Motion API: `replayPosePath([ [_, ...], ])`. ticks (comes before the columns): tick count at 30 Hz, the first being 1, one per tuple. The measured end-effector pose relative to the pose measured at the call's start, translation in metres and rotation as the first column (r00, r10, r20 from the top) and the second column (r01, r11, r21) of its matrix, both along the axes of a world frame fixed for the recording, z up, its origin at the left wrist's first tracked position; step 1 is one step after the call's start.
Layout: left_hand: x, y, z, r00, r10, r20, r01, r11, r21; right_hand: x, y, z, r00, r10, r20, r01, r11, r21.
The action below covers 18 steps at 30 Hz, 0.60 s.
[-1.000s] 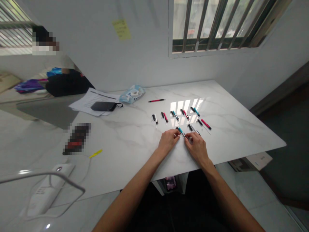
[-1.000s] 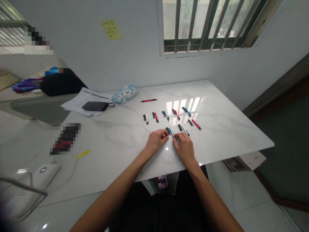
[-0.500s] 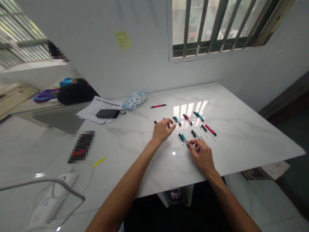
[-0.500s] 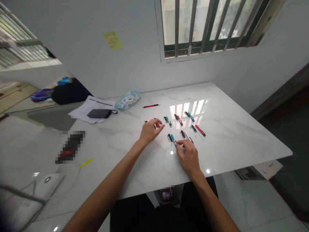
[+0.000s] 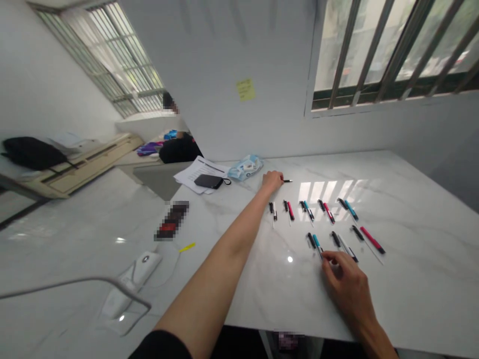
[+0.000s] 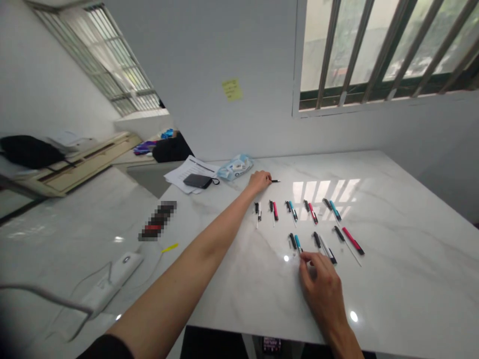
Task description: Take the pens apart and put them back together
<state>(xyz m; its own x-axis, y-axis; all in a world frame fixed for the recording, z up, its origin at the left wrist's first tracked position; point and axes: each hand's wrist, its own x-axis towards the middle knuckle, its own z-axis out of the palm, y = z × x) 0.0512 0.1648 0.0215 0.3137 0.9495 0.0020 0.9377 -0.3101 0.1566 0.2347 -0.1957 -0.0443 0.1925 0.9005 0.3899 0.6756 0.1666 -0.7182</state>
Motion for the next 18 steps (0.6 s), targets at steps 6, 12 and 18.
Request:
replayPosePath([
  [6,-0.012,-0.024,0.022,0.989,-0.039,0.143,0.021,0.992,0.127,-0.001,0.000,-0.001,1.000,-0.019,0.001,0.019,0.999,0.025],
  [12,-0.050,-0.128,0.031,0.848,-0.118,0.517,-0.027,0.964,0.266,0.002,-0.001,-0.001,1.000,-0.007,0.013,0.006,0.999,0.039],
  [18,-0.061,-0.192,-0.012,0.856,0.005,0.518,-0.128,0.971,0.203,0.001,-0.002,0.003,0.999,0.052,-0.015,-0.051,0.996,0.079],
])
